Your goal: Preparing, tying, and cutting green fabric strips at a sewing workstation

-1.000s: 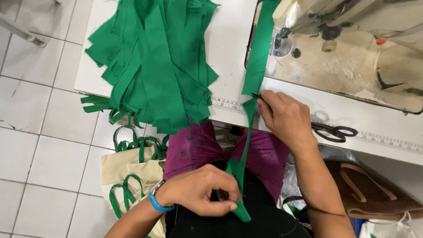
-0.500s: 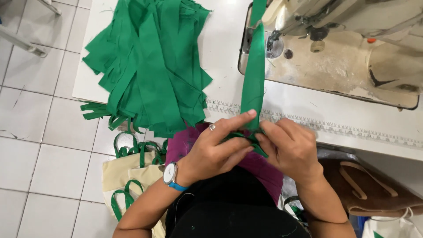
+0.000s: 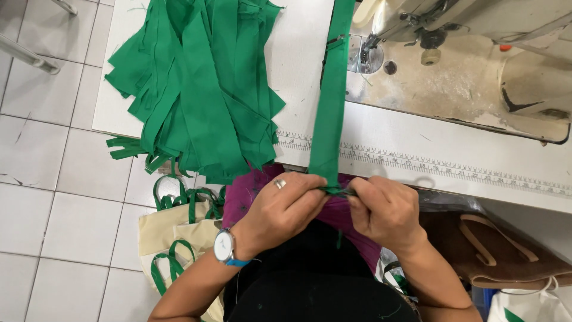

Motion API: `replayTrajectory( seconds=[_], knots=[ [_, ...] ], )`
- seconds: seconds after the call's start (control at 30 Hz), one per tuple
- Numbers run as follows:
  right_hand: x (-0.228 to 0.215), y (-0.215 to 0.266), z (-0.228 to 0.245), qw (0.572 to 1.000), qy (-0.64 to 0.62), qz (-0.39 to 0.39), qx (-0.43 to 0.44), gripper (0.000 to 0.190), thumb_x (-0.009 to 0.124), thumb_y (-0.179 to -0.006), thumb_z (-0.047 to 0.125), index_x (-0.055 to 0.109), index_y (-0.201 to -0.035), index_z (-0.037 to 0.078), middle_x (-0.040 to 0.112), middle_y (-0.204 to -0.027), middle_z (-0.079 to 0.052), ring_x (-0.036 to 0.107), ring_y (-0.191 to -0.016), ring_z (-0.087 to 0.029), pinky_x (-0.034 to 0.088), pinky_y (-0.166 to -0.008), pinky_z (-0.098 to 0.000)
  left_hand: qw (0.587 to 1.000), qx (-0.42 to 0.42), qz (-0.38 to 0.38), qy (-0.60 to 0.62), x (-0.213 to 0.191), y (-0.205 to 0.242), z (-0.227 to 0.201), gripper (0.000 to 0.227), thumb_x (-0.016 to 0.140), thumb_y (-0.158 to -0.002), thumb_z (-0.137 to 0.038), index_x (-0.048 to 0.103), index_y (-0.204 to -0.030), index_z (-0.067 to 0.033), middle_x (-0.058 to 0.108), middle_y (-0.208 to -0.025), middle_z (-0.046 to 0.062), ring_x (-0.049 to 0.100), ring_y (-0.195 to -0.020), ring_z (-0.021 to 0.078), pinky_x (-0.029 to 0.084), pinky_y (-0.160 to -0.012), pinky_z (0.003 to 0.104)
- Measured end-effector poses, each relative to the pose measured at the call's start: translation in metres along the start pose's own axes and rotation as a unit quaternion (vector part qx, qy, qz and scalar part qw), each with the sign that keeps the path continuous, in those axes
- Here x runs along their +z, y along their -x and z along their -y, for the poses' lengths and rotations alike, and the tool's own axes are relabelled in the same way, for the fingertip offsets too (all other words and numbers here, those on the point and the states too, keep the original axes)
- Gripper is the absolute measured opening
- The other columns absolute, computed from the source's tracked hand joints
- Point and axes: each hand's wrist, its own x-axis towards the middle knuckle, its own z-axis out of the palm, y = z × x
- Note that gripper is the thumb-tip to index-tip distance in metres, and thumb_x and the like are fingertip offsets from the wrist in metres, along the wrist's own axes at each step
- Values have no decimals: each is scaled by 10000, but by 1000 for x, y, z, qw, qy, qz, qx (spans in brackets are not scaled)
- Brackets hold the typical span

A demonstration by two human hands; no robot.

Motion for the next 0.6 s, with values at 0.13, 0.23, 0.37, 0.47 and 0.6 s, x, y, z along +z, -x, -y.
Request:
replayTrajectory(
  seconds=[0.13, 0.23, 0.37, 0.47, 0.6],
  knots=[
    [1, 9, -13, 997, -41, 16, 64, 337, 505, -1007, 396, 723, -920, 153, 562, -631, -20, 616, -511, -269, 527, -496, -370, 995, -50, 61, 67, -30, 16, -12, 138, 680, -963, -100, 686, -843, -31, 704, -940, 149, 708, -734, 332, 585, -647, 407],
    [-9, -14, -24, 978, -44, 156, 133, 285, 382, -1083, 109, 648, -1064, 11, 632, -720, -57, 573, -485, -149, 448, -307, -259, 897, -175, 238, 328, -67, 16, -27, 170, 670, -981, -54, 576, -845, -19, 662, -1002, 144, 674, -835, 252, 551, -742, 332],
    [-3, -40, -34, 928, 95, 272, 235, 222, 551, -1030, 294, 575, -1166, 120, 709, -898, -140, 655, -718, -476, 478, -545, -591, 794, -228, 313, 468, -97, 24, -32, 218, 652, -1017, -256, 635, -868, -97, 721, -1000, 110, 655, -732, 218, 517, -645, 315],
    [8, -46, -30, 921, 124, 311, 198, 307, 635, -998, 399, 543, -1115, 131, 692, -785, -123, 655, -651, -473, 479, -482, -571, 786, -215, 328, 478, -102, 28, -32, 216, 629, -1034, -256, 641, -894, -91, 713, -1012, 114, 669, -762, 244, 527, -669, 329],
    [24, -48, -17, 971, 62, 198, 119, 292, 689, -1027, 384, 570, -1043, 117, 676, -788, -40, 653, -642, -317, 456, -482, -467, 779, -213, 339, 483, -96, 32, -31, 206, 624, -1036, -239, 612, -896, -90, 701, -1016, 106, 683, -822, 256, 543, -704, 346]
  ],
)
